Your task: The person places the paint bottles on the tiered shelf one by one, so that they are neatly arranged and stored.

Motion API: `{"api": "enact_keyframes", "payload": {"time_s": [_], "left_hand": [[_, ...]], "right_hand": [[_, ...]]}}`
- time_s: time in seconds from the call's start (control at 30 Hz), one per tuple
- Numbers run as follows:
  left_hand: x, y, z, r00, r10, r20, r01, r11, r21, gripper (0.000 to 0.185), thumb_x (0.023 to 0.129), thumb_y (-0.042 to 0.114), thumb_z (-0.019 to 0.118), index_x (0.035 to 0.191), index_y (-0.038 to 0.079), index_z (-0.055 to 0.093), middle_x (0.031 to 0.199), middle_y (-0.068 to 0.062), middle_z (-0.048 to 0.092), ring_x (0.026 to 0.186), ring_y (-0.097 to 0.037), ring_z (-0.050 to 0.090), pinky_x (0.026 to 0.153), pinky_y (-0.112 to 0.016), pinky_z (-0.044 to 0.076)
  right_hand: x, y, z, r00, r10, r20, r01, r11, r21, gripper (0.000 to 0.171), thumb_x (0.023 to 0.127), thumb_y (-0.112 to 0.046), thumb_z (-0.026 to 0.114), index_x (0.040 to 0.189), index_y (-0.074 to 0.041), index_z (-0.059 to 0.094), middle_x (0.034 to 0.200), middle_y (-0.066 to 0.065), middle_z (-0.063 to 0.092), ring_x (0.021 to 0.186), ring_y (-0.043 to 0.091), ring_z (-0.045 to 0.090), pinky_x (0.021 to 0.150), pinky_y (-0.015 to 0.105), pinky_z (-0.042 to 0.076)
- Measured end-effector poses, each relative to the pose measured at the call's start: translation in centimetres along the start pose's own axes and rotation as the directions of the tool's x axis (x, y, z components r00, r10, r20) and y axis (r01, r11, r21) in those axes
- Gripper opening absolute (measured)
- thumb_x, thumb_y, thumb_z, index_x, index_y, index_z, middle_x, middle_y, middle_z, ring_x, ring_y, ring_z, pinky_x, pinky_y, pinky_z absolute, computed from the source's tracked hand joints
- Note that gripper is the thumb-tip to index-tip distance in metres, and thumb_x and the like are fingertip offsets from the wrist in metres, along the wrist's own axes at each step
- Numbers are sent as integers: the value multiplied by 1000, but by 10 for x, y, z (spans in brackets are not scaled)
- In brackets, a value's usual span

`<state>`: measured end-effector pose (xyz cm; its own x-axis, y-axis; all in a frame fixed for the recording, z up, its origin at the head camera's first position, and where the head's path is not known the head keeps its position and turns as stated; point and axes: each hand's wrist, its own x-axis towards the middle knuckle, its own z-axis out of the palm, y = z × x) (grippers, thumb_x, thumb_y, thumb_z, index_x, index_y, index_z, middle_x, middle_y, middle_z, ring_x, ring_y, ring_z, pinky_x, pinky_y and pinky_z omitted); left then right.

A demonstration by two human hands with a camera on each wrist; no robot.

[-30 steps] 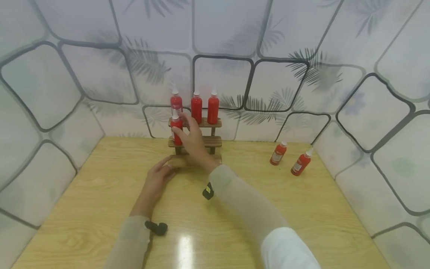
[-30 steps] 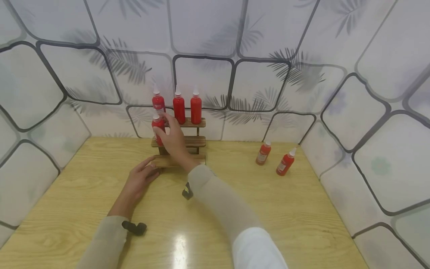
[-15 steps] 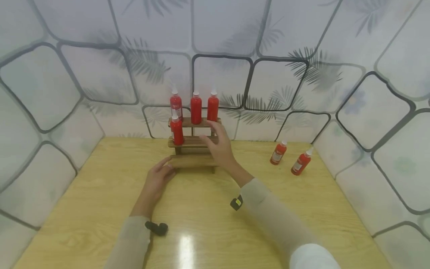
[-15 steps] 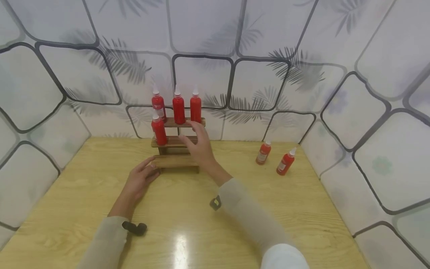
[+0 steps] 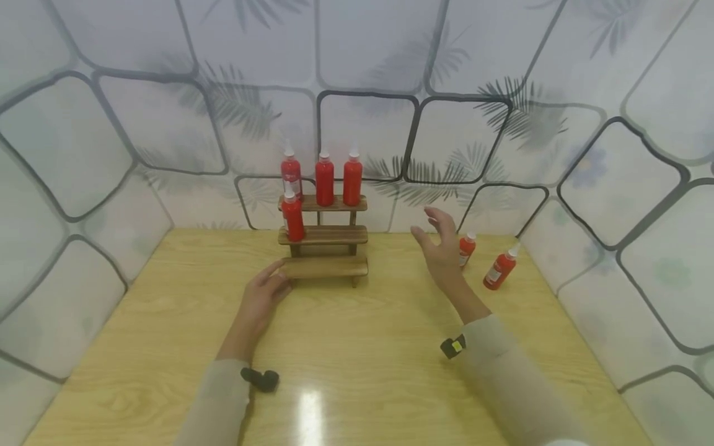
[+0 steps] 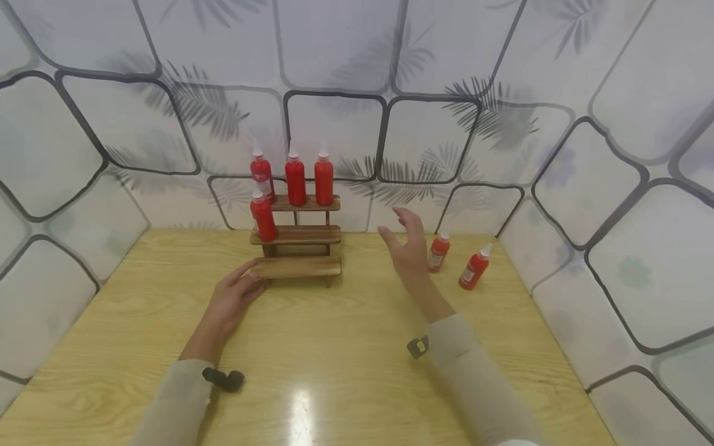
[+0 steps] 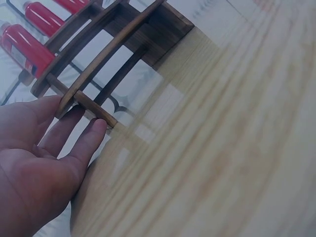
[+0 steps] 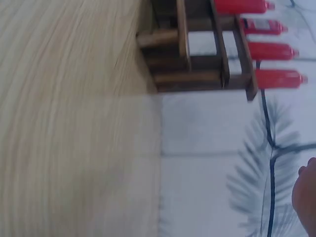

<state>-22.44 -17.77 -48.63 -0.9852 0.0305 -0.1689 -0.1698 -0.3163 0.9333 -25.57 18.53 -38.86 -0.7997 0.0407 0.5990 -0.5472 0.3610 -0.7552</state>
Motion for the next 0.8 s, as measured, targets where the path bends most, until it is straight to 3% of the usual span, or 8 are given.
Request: {"api": "enact_keyframes", "payload": {"time_s": [0.2, 0.4, 0.63, 0.8], "left_hand": [[-4, 4, 4, 1000, 8, 4, -8, 1000, 5, 51, 105, 5, 50, 154, 6, 37, 131, -11, 56, 110, -11, 64, 114, -36, 49], [-1, 0, 1, 1000, 5, 0, -5, 1000, -3, 51, 105, 5, 49, 155, 5, 36, 127, -8, 57, 109, -10, 64, 113, -36, 49], [8, -12, -6, 1000, 12, 2, -12, 1000, 23, 51, 106, 9, 49, 156, 8, 36, 143, -15, 46, 112, -9, 63, 111, -32, 51], [11, -16, -7, 1000, 27, -2, -27, 999, 19, 51, 105, 11, 51, 155, 9, 38, 135, -9, 52, 111, -10, 64, 109, -30, 53]], "right_hand": [[-8, 17, -44, 993, 66, -95, -73, 995, -74, 46, 96, -6, 68, 138, 4, 52, 140, 21, 50, 130, 30, 50, 120, 42, 42], [-17, 33, -70, 976, 144, -163, -151, 988, -33, 45, 94, -2, 68, 135, 9, 53, 139, 21, 50, 125, 14, 50, 119, 45, 42], [-23, 47, -81, 965, 208, -162, -209, 978, 15, 47, 94, 0, 67, 136, 13, 49, 139, 27, 47, 133, 38, 42, 121, 53, 37], [-23, 59, -81, 934, 313, -174, -312, 950, 33, 54, 96, -7, 68, 141, 10, 45, 145, 30, 42, 136, 40, 40, 123, 53, 35]]}}
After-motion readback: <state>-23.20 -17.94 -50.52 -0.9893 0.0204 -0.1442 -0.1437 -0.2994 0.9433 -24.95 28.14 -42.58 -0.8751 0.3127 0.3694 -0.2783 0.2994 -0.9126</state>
